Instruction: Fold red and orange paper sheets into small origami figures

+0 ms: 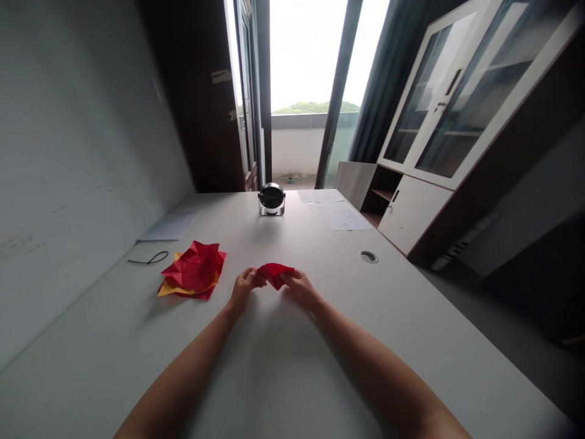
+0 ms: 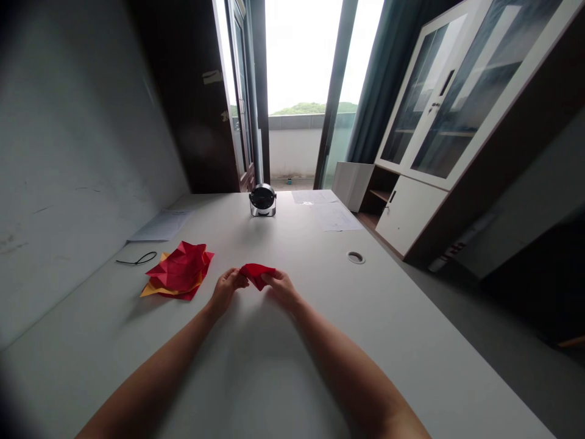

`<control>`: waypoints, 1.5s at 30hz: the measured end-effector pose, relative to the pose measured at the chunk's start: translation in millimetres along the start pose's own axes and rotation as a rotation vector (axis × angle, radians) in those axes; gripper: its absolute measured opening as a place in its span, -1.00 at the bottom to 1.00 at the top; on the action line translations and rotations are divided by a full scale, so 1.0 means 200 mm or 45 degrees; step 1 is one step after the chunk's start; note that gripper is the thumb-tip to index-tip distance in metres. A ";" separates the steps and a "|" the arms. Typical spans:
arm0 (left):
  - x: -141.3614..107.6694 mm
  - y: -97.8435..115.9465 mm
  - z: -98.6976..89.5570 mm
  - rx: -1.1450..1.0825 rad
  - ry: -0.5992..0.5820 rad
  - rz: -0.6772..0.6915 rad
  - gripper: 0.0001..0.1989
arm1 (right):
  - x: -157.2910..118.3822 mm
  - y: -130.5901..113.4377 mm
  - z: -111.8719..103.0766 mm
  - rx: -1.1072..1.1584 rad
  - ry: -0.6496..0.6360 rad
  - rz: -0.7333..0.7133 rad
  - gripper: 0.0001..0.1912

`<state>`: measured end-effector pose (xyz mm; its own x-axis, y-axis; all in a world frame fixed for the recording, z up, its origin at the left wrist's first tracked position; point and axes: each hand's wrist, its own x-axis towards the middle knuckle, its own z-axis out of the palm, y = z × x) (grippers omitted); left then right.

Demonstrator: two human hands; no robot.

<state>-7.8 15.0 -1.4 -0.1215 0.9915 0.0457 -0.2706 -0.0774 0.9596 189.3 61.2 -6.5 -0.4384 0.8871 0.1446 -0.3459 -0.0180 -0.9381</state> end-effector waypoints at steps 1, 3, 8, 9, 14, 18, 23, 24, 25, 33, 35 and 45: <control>0.00 0.00 0.00 0.012 -0.006 -0.007 -0.60 | 0.00 -0.01 0.01 -0.027 -0.035 0.001 -0.58; -0.01 0.01 0.01 0.059 -0.021 -0.003 -0.59 | -0.01 -0.02 0.02 -0.111 -0.101 -0.024 -0.60; -0.02 0.03 0.02 0.117 -0.062 0.031 -0.60 | -0.01 0.00 0.04 -0.514 -0.112 -0.354 -0.74; -0.02 0.04 0.02 0.098 -0.074 0.029 -0.56 | -0.01 0.00 0.03 -0.613 -0.079 -0.422 -0.78; -0.02 0.06 0.02 -0.004 -0.149 -0.043 -0.27 | -0.01 0.03 0.01 -0.937 0.105 -0.593 -0.86; -0.01 0.04 0.01 -0.045 -0.186 -0.077 -0.20 | -0.01 0.01 -0.01 -0.979 0.157 -0.595 -0.79; 0.01 0.00 -0.02 -0.051 -0.154 -0.060 -0.25 | 0.01 0.03 -0.01 -0.703 0.011 -0.493 -0.82; 0.01 0.00 -0.02 -0.046 -0.141 -0.055 -0.24 | 0.02 0.04 -0.01 -0.623 -0.040 -0.455 -0.83; 0.01 -0.01 -0.03 -0.042 -0.130 -0.050 -0.23 | 0.02 0.05 -0.01 -0.560 -0.085 -0.420 -0.83; 0.01 0.01 -0.01 -0.090 -0.103 -0.118 -0.13 | 0.03 0.08 -0.02 -0.360 0.027 -0.282 -0.81; 0.01 0.02 0.00 -0.096 -0.112 -0.172 -0.13 | 0.04 0.06 -0.02 -0.305 0.051 -0.251 -0.78; 0.00 0.02 0.01 -0.299 -0.168 -0.450 -0.40 | 0.03 0.02 0.00 -0.265 0.065 -0.166 -0.70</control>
<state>-6.2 14.1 2.7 0.1364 0.9649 -0.2244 -0.4851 0.2626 0.8341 184.6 66.2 -9.5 -0.3568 0.8979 0.2578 -0.2160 0.1891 -0.9579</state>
